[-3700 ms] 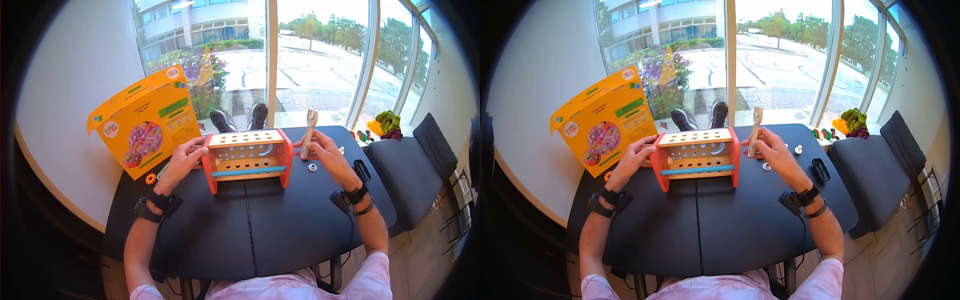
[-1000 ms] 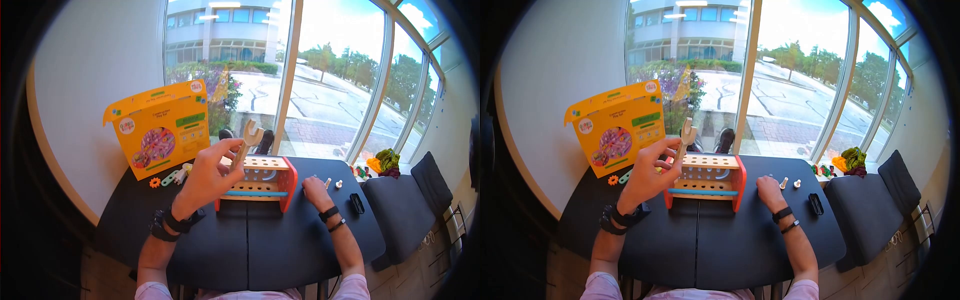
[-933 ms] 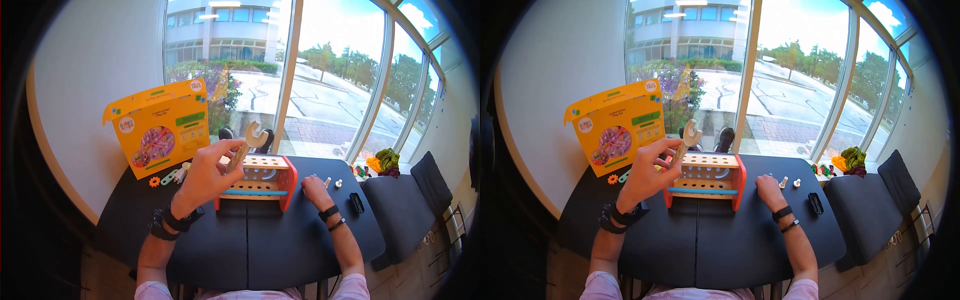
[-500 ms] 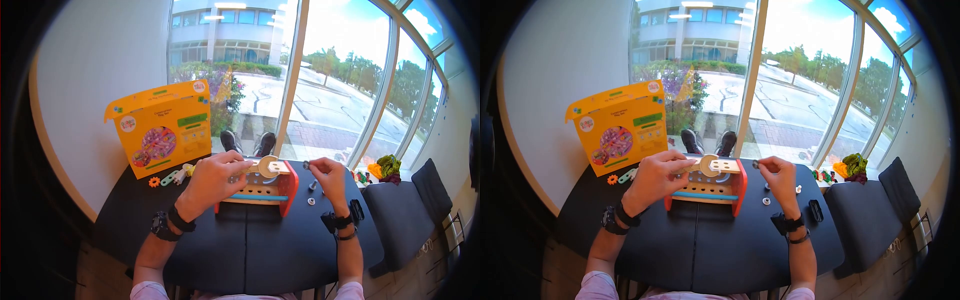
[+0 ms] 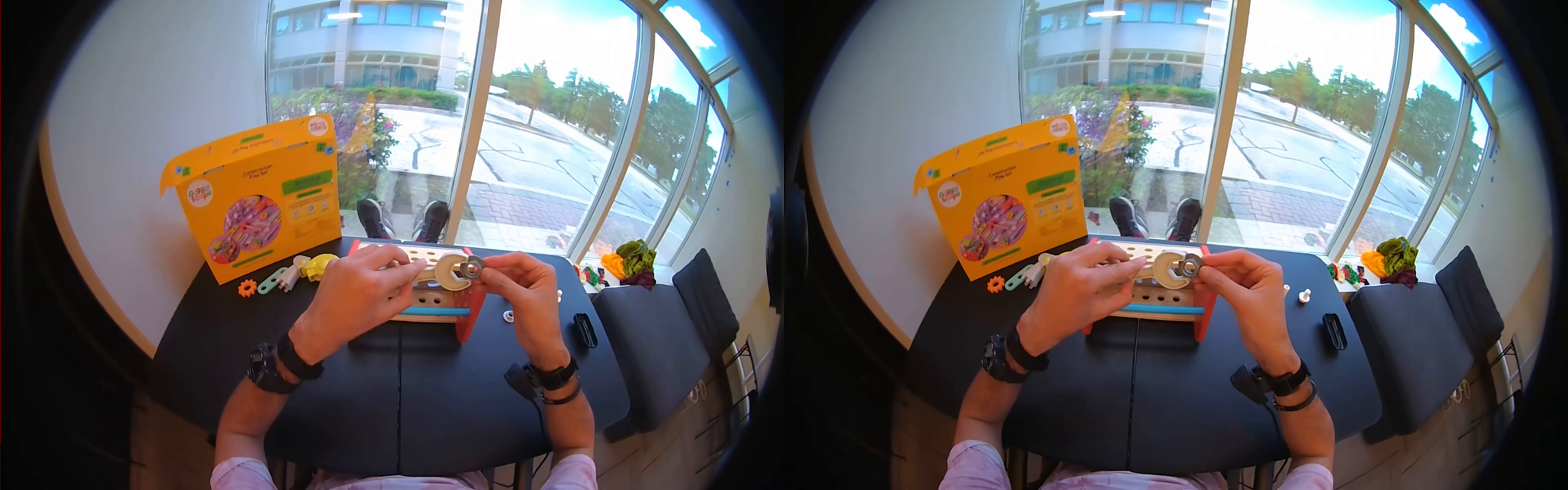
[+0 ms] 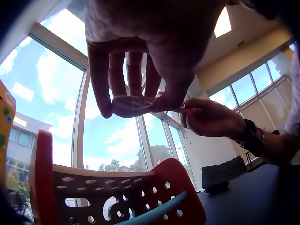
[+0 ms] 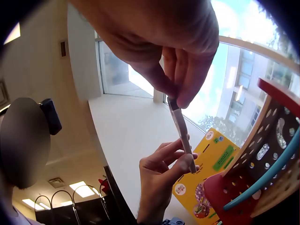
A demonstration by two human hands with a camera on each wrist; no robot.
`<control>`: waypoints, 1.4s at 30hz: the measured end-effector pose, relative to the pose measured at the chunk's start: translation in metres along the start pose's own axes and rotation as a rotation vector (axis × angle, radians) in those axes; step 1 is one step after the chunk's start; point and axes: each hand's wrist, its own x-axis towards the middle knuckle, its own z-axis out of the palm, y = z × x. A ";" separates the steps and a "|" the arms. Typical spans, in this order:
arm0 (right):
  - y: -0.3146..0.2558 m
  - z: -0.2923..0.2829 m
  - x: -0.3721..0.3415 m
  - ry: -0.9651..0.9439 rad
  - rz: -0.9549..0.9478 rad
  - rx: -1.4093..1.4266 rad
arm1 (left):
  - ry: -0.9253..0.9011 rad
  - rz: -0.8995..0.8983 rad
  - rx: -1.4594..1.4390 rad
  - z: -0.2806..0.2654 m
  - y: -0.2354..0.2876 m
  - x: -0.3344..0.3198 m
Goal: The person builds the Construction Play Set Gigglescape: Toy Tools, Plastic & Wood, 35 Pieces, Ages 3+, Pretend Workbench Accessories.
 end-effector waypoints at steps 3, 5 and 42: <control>0.002 0.000 -0.002 -0.025 0.023 -0.036 | 0.003 0.012 -0.032 0.002 0.003 -0.001; 0.003 0.001 -0.003 -0.031 0.021 -0.043 | -0.001 0.019 -0.049 0.004 0.004 -0.001; 0.023 -0.101 0.038 0.180 -0.206 -0.986 | -0.509 -0.894 -1.937 0.085 0.024 -0.026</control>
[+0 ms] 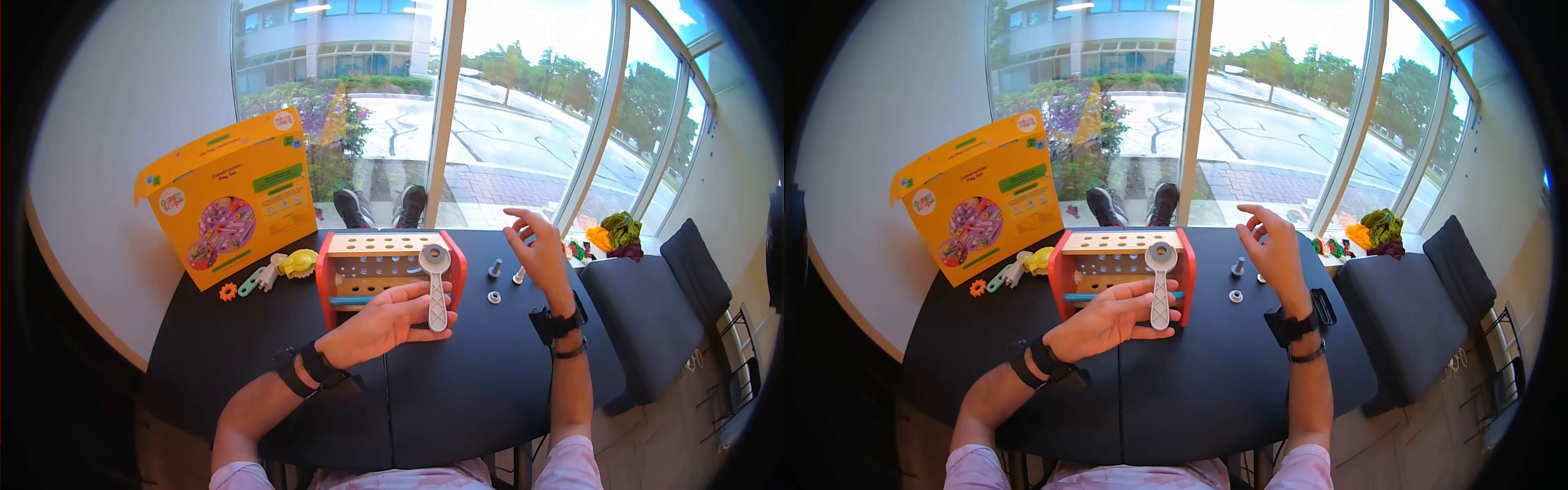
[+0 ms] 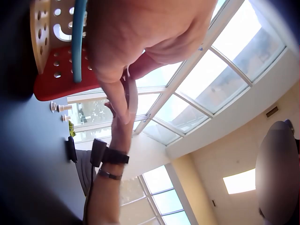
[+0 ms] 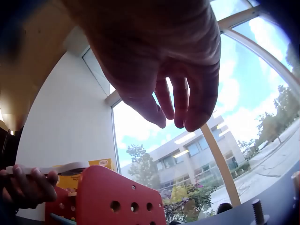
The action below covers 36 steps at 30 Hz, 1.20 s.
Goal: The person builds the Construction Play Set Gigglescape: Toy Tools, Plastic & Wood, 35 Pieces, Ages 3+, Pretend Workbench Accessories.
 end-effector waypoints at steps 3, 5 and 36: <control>0.064 0.021 -0.001 -0.143 0.064 -0.076 | 0.010 -0.049 0.001 -0.002 -0.008 0.002; 0.111 0.040 -0.010 -0.202 -0.125 -0.195 | 0.012 -0.064 0.008 -0.002 -0.013 0.003; -0.057 0.042 0.061 -0.318 -0.063 0.309 | 0.147 -0.065 -0.043 -0.037 0.003 0.005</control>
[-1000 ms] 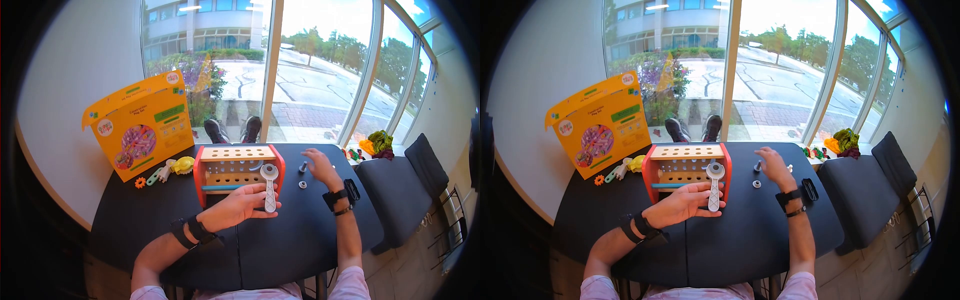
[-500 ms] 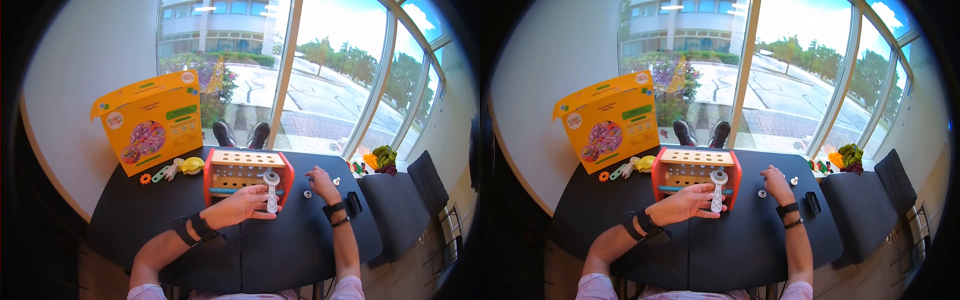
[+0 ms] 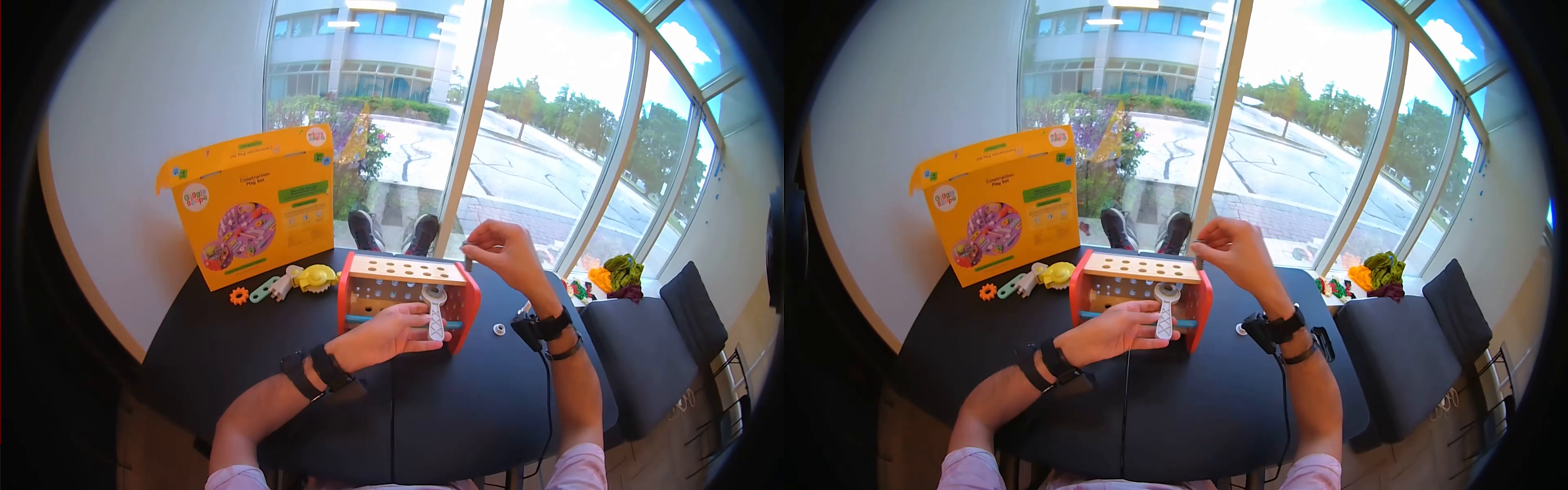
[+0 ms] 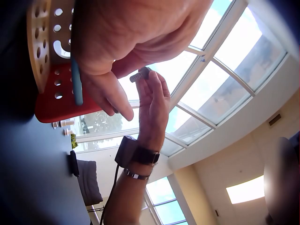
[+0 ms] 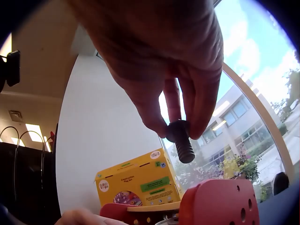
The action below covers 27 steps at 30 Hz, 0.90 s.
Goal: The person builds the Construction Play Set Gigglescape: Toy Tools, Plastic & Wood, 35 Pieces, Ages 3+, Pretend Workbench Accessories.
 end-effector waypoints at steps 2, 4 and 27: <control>-0.001 0.018 0.024 -0.063 -0.022 -0.058 | 0.009 0.009 -0.009 -0.004 0.002 0.001; 0.005 0.032 0.040 -0.131 -0.030 -0.107 | 0.037 0.011 -0.013 -0.004 0.006 0.001; 0.031 0.061 0.076 -0.339 -0.043 -0.327 | 0.031 -0.010 -0.057 -0.030 0.015 0.017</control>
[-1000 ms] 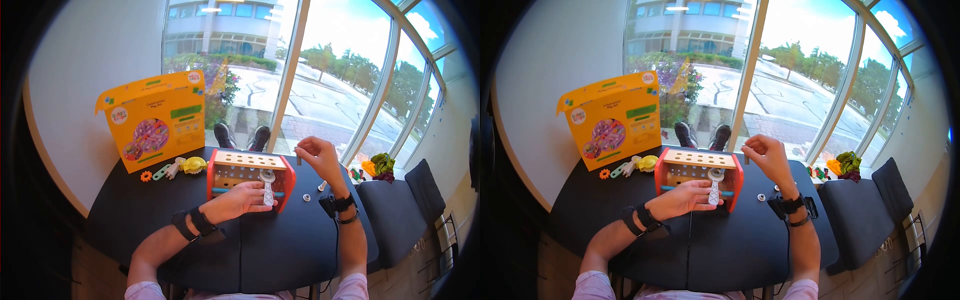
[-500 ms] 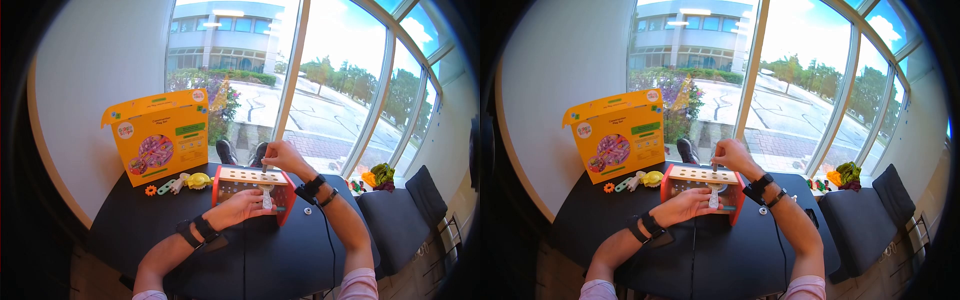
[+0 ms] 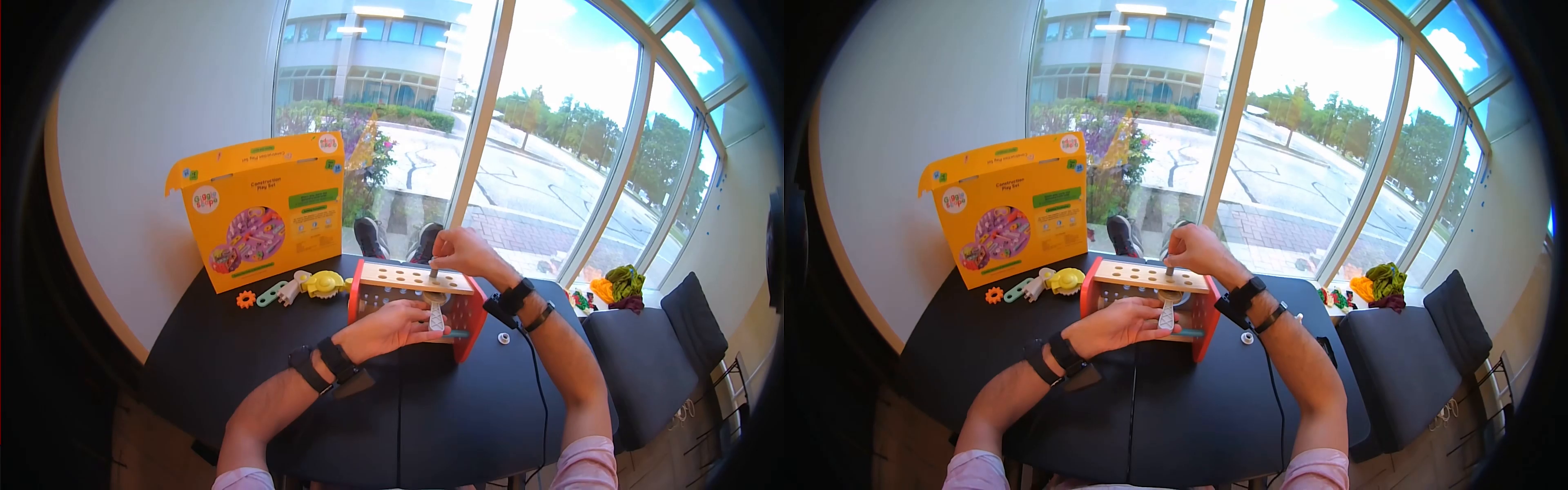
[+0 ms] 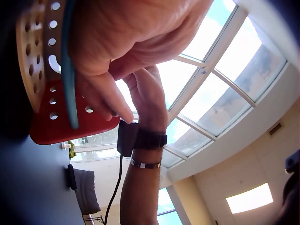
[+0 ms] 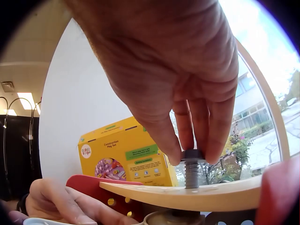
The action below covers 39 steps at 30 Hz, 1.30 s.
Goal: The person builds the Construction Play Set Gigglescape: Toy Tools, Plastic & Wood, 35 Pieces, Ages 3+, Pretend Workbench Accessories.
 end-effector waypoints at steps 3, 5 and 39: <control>0.001 0.002 0.001 -0.013 0.002 0.023 | 0.003 -0.004 -0.012 -0.002 -0.001 0.002; 0.003 0.003 0.002 -0.025 -0.009 0.021 | 0.006 -0.003 -0.006 0.000 0.000 0.002; 0.016 0.006 0.011 -0.147 -0.139 -0.100 | 0.076 0.018 -0.009 -0.004 0.010 0.009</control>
